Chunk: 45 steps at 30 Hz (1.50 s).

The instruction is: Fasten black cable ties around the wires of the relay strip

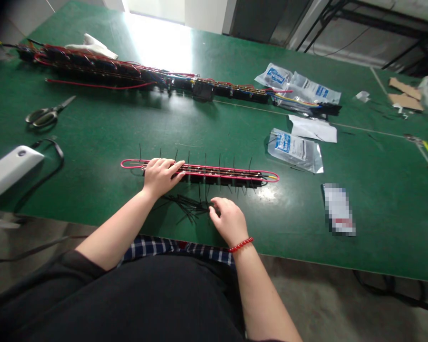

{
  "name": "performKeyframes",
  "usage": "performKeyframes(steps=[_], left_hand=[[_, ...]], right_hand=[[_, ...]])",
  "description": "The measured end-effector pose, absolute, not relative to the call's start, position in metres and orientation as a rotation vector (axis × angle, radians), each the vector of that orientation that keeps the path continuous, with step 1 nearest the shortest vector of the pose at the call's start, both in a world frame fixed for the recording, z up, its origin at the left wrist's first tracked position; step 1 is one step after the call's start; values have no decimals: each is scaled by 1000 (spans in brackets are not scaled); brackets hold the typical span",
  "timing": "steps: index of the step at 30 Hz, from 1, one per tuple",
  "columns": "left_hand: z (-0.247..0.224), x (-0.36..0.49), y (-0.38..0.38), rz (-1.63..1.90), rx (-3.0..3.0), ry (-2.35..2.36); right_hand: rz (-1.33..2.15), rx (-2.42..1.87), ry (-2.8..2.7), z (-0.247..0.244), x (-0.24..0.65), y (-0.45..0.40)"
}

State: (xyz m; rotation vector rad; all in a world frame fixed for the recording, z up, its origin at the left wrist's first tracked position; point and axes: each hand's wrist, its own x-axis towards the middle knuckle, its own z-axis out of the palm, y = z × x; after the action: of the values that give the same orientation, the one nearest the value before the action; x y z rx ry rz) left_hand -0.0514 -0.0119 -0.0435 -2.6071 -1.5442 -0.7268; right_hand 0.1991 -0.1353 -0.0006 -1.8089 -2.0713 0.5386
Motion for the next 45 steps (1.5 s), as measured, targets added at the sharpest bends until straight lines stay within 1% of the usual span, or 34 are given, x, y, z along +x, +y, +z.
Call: performKeyframes(steps=[5, 7, 9, 13, 23, 29, 39, 43, 45], left_hand=[[-44, -51, -12, -724, -2614, -1549], [-44, -51, -12, -719, -2607, -1540], [-44, -51, -12, -720, -2603, -1537], [-44, -51, -11, -726, -2609, -1536], [-44, -51, -12, -710, -2603, -1522], [-41, -51, -12, -688, -2613, -1543], [-42, -51, -13, -676, -2601, -1551], [-41, -51, -13, -682, -2593, -1537], [-41, -50, -13, -677, -2591, -1535]], right_hand=[[581, -2117, -2180, 23, 186, -135], [648, -2224, -2170, 29, 181, -134], [709, -2302, -2156, 31, 178, -133], [719, -2347, -2132, 26, 176, -130], [806, -2250, -1990, 9, 174, -129], [733, -2111, -1932, -3, 172, -131], [702, -2005, -1887, -4, 174, -133], [599, -1840, -1854, -3, 176, -130], [608, -1779, -1828, -2, 177, -128]])
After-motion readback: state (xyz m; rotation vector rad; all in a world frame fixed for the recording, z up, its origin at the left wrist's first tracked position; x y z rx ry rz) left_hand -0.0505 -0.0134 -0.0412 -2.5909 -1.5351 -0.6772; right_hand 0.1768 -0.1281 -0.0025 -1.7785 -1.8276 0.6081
